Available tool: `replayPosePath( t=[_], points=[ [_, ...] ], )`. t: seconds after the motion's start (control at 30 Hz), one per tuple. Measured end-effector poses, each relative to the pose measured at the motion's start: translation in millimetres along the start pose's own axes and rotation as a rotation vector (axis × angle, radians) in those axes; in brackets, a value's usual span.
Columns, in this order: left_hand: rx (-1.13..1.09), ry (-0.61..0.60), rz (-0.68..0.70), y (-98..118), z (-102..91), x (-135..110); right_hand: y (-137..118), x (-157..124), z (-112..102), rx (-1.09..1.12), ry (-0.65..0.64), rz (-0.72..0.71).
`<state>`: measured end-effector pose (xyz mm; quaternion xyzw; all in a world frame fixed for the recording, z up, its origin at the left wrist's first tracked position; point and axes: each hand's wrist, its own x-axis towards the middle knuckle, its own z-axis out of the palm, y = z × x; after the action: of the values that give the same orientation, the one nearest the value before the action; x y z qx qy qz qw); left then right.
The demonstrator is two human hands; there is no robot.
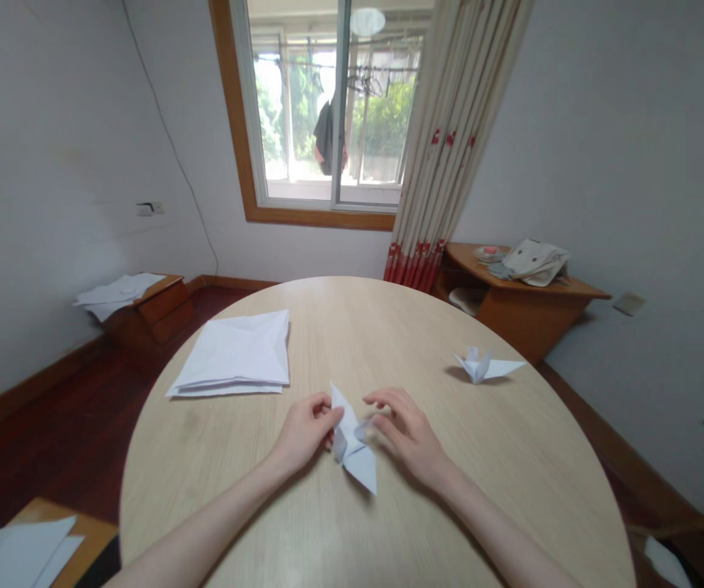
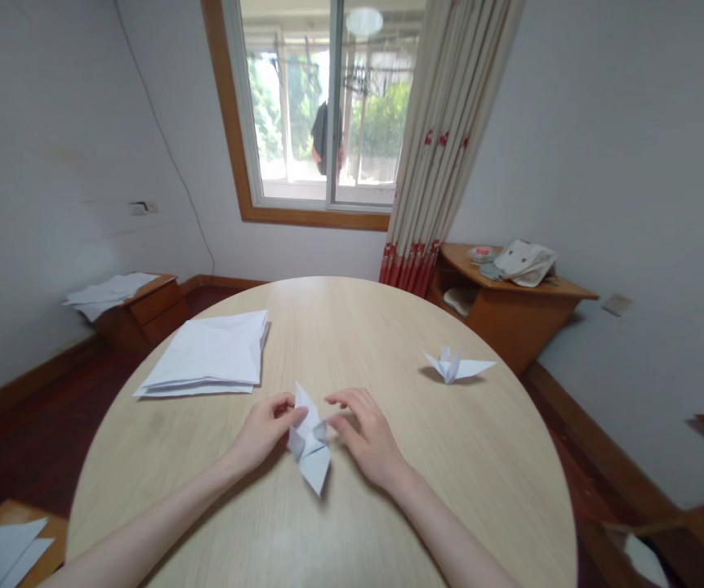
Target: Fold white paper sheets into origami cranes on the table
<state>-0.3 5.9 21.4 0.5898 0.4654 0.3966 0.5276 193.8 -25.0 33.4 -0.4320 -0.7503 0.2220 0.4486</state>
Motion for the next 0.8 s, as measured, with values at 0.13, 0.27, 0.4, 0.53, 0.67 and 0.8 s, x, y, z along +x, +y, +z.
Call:
replayPosePath(
  t=[0.13,0.27,0.4,0.53,0.67,0.8],
  points=[
    [-0.019,0.143,0.072,0,-3.7,3,1,-1,2,0.115,0.09,0.179],
    [0.023,0.23,0.104,3,-6.3,2,-2,-2,3,0.276,-0.13,0.346],
    [0.057,0.267,0.135,9,-6.3,-1,-7,-2,5,0.405,-0.35,0.487],
    [0.028,0.27,0.135,9,-5.5,-1,-9,-1,4,0.52,-0.415,0.562],
    [-0.068,0.236,0.109,2,-5.9,3,-9,2,1,0.559,-0.351,0.619],
    [-0.205,0.221,0.094,-1,-8.4,8,-1,7,-2,0.514,-0.199,0.639]
  ],
)
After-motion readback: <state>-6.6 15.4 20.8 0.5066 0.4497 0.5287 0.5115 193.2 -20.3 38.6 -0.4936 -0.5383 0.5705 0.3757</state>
